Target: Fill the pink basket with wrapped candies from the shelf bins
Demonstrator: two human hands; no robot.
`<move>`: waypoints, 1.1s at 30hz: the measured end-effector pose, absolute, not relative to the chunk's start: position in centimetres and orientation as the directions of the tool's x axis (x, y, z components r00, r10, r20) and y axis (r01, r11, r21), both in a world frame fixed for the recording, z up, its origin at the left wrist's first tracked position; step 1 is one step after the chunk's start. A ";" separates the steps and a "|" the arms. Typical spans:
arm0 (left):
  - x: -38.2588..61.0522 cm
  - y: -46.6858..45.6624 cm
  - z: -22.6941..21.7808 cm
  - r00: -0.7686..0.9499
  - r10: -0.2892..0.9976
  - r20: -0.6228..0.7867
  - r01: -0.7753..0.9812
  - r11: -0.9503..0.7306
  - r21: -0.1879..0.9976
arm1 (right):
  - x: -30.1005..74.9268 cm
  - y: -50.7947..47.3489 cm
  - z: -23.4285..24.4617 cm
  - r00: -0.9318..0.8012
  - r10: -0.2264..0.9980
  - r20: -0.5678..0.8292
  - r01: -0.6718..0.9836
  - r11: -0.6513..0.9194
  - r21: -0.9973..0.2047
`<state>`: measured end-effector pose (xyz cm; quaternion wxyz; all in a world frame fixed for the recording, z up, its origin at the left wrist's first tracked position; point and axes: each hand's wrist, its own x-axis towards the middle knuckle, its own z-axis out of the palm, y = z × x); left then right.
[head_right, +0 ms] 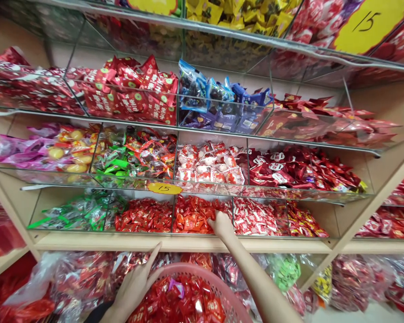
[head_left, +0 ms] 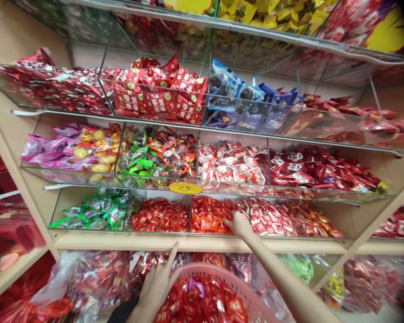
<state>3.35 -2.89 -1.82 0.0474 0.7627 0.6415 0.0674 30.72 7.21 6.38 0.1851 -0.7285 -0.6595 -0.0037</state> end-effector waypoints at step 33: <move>3.6 -2.9 -1.5 0.183 0.982 0.052 0.975 -0.188 0.120 | 27.6 -12.2 0.0 -0.623 0.760 -0.186 0.782 0.614 -0.108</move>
